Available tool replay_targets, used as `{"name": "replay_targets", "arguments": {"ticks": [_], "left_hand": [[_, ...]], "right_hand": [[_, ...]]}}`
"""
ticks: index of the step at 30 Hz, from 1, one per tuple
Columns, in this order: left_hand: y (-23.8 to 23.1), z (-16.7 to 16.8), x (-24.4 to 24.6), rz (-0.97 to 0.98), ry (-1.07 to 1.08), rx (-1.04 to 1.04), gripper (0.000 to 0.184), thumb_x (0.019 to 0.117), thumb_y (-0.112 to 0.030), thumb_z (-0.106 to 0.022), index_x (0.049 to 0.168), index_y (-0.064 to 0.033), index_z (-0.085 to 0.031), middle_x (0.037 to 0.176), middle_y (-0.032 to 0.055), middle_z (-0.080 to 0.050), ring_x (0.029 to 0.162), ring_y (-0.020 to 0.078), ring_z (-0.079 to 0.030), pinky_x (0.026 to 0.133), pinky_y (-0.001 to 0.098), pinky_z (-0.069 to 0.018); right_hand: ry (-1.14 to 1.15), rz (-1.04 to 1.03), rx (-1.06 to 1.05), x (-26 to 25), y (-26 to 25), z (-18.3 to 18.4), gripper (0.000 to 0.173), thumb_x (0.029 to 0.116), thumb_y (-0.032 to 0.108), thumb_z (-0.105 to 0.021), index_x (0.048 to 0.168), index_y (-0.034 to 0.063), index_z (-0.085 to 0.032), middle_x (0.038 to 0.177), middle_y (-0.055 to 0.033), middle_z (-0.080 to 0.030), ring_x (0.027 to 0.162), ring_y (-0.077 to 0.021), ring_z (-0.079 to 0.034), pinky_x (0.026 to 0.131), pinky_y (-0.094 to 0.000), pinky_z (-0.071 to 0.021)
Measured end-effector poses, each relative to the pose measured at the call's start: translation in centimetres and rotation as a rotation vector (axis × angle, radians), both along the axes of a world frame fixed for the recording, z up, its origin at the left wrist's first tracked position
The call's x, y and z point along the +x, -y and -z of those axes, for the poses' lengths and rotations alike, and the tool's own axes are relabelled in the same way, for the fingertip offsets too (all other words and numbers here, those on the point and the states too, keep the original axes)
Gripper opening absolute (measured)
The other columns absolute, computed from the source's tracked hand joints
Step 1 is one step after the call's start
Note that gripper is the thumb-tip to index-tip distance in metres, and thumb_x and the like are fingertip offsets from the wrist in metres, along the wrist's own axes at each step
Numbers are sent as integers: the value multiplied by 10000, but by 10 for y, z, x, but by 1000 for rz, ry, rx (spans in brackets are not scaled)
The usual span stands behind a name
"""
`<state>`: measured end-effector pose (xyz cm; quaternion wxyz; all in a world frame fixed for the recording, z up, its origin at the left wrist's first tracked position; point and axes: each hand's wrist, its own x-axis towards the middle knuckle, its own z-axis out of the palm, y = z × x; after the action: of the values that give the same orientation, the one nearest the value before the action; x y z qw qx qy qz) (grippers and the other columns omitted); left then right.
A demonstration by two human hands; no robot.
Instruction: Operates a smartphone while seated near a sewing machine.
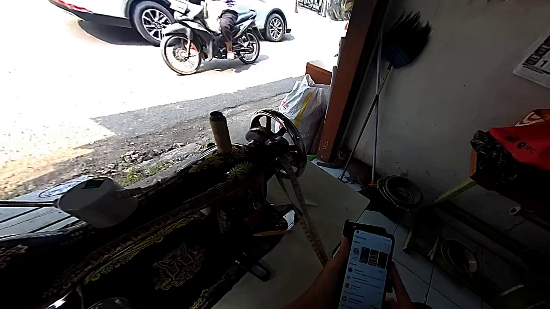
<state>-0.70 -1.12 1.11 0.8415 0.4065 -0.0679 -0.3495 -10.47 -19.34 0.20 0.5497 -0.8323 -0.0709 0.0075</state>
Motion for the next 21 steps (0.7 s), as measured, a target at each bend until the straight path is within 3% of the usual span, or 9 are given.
{"name": "replay_targets", "arguments": {"ticks": [21], "left_hand": [[1, 0, -1, -16, 7, 10, 674, 1099, -515, -112, 1328, -83, -575, 1095, 100, -746, 1018, 181, -734, 897, 368, -611]], "right_hand": [[-5, 13, -4, 0, -1, 0, 1143, 785, 82, -767, 1631, -1, -2, 1594, -192, -354, 1292, -125, -584, 1040, -269, -526]]}}
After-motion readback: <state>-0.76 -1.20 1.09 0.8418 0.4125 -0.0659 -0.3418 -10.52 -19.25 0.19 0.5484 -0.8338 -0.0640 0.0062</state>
